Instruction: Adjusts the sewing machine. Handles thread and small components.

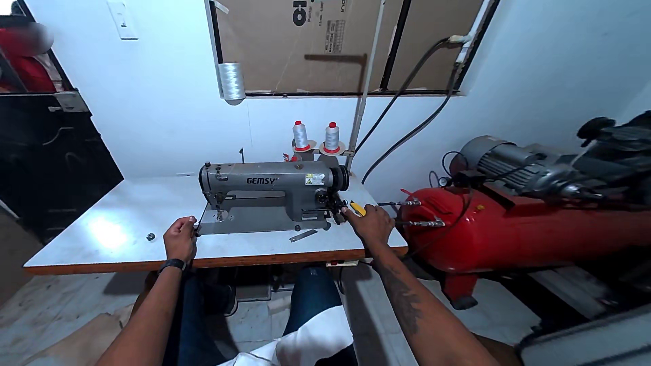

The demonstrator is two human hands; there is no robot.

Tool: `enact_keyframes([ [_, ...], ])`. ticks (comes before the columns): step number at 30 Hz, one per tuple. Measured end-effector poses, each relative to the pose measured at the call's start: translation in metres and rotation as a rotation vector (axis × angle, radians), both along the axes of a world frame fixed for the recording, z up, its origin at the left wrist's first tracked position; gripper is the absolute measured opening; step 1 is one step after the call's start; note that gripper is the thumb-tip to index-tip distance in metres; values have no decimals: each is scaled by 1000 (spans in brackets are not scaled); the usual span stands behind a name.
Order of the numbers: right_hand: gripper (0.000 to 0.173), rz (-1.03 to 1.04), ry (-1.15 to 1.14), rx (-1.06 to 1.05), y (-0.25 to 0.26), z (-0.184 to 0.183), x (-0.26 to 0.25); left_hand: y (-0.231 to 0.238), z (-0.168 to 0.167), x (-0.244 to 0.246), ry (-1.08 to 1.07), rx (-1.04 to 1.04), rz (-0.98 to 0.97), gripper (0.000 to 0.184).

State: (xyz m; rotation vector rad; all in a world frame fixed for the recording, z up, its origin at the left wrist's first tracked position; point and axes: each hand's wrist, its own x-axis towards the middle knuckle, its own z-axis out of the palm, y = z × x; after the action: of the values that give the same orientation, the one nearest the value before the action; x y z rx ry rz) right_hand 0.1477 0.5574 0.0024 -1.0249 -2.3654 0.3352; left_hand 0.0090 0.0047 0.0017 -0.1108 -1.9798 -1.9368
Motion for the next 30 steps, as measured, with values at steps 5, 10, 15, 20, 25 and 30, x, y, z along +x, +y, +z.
enact_keyframes([
  [5, 101, 33, 34, -17, -2, 4, 3, -3, -1, -5, 21, -10, -1, 21],
  [10, 102, 28, 27, -26, -1, 2, 1, -5, -6, -10, 54, 9, -12, 19],
  [15, 102, 30, 32, -19, 1, 0, 0, -3, -5, -9, 40, 36, -27, 18],
  [20, 101, 25, 37, -13, 1, 1, 1, -3, -4, -9, 47, 53, -27, 17],
  [25, 99, 33, 61, -20, 2, 0, 0, -2, -2, -9, 47, 32, -22, 18],
  [30, 73, 138, 263, 41, -2, 1, 6, -2, -3, -9, 52, 38, -26, 18],
])
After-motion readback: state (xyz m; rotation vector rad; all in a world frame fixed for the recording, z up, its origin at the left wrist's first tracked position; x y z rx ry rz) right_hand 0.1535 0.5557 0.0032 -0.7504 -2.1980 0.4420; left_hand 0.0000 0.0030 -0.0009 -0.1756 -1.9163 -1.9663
